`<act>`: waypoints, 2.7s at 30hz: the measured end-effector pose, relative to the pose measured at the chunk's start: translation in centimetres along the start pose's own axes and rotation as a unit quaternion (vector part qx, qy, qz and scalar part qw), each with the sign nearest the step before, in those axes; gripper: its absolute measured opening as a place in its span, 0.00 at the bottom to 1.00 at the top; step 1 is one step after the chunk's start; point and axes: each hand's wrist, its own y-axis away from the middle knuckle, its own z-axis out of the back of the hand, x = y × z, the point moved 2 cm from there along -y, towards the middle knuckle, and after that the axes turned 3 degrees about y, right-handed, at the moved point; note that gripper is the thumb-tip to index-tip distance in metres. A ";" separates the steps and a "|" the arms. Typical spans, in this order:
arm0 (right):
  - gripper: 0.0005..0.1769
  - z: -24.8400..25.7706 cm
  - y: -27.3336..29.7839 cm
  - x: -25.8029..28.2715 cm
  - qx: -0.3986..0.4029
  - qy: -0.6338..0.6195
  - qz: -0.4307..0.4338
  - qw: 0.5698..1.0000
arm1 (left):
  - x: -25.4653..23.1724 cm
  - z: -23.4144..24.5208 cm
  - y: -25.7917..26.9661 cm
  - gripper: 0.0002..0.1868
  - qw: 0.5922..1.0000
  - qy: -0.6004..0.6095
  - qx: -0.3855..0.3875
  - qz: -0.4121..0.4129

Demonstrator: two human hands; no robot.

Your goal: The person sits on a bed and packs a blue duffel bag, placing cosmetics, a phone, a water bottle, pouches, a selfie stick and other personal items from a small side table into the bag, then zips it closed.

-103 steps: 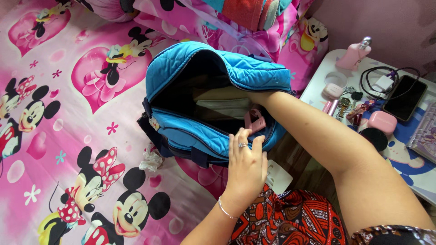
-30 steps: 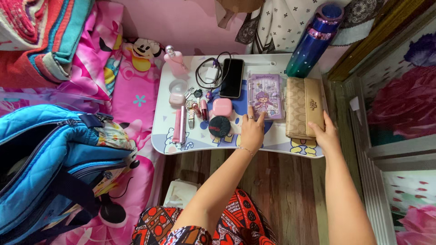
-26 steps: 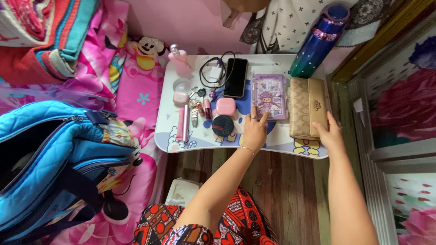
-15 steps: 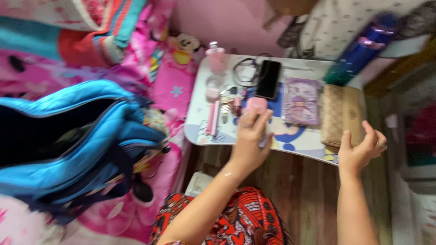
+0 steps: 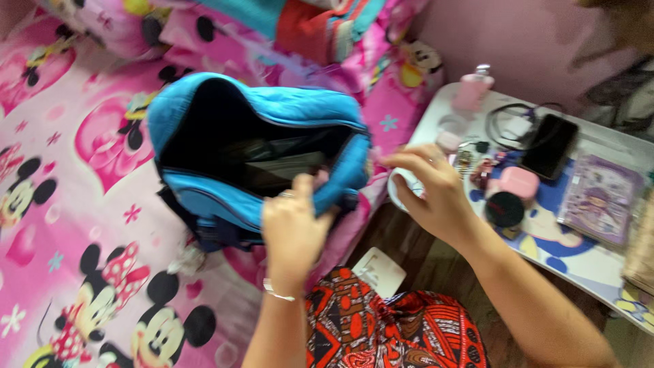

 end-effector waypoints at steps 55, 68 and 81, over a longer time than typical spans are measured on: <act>0.41 -0.8 0.0 5.5 0.114 0.010 -0.240 0.964 | 1.1 -2.1 3.6 0.43 0.994 -0.002 -0.075 0.077; 0.29 5.8 35.5 -13.7 -0.350 -0.308 -0.520 0.716 | 0.3 -4.2 -1.5 0.38 0.966 -0.018 -0.234 0.111; 0.40 16.3 35.8 -27.4 -0.387 -0.417 -0.540 0.620 | -1.9 -7.9 2.6 0.37 0.943 0.060 -0.328 0.012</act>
